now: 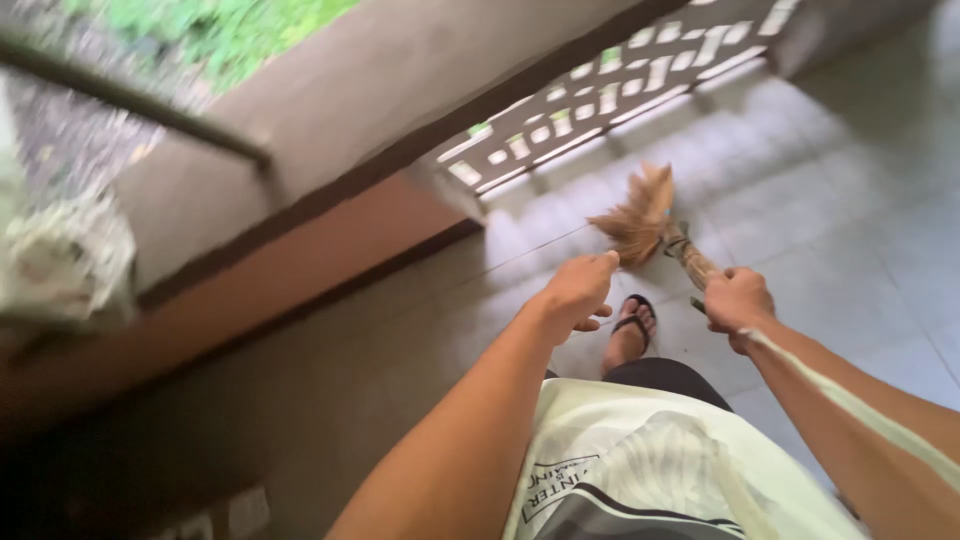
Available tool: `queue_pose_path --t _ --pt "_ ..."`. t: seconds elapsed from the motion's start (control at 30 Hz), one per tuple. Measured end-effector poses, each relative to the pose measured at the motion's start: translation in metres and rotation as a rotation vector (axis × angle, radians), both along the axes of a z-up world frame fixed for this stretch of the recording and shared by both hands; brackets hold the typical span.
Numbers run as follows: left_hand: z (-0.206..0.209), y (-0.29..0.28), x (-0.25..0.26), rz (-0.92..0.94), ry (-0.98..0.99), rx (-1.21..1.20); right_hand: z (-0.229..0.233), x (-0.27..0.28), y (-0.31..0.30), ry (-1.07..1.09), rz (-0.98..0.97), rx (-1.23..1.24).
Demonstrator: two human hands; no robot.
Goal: Sweeping the tiled floor of a balcony using a small broom.
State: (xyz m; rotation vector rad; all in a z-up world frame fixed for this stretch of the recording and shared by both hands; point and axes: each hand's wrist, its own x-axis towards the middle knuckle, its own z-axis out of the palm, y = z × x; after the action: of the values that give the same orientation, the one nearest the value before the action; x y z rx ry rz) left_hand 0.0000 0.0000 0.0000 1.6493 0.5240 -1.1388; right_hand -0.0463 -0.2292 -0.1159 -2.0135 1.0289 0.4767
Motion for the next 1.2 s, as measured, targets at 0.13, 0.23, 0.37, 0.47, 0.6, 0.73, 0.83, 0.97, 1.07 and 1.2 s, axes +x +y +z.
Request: queue_pose_path --t 0.13,0.23,0.37,0.47,0.6,0.73,0.83,0.97,1.07,1.2 --pt "-0.005 -0.042 0.021 -0.150 -0.001 -0.033 0.030 -0.010 -0.035 0.038 -0.140 -0.070" --pt "-0.011 -0.071 0.033 -0.230 -0.001 -0.013 0.043 -0.011 -0.055 0.057 -0.196 -0.085" --pt "-0.013 -0.096 0.040 -0.346 -0.010 -0.087 0.031 -0.019 -0.074 -0.043 -0.227 -0.193" --pt "-0.019 -0.103 0.045 -0.407 -0.018 -0.130 0.034 -0.020 -0.065 -0.107 -0.188 -0.267" --pt "-0.036 -0.096 0.052 -0.432 -0.037 -0.172 0.067 -0.001 -0.023 -0.124 -0.136 -0.216" --pt "-0.034 -0.061 0.067 -0.390 -0.031 -0.187 0.068 0.026 0.024 -0.220 0.028 -0.228" --pt "-0.025 -0.017 0.081 -0.336 -0.025 -0.183 0.110 0.057 0.085 -0.072 0.004 0.003" --pt "-0.046 0.049 0.109 -0.239 -0.008 -0.096 0.123 0.096 0.155 -0.039 0.149 0.134" --pt "-0.049 0.100 0.125 -0.137 0.027 -0.059 0.111 0.120 0.195 -0.033 0.229 0.262" --pt "-0.037 0.154 0.133 0.009 0.054 -0.064 0.116 0.148 0.238 0.048 0.303 0.414"
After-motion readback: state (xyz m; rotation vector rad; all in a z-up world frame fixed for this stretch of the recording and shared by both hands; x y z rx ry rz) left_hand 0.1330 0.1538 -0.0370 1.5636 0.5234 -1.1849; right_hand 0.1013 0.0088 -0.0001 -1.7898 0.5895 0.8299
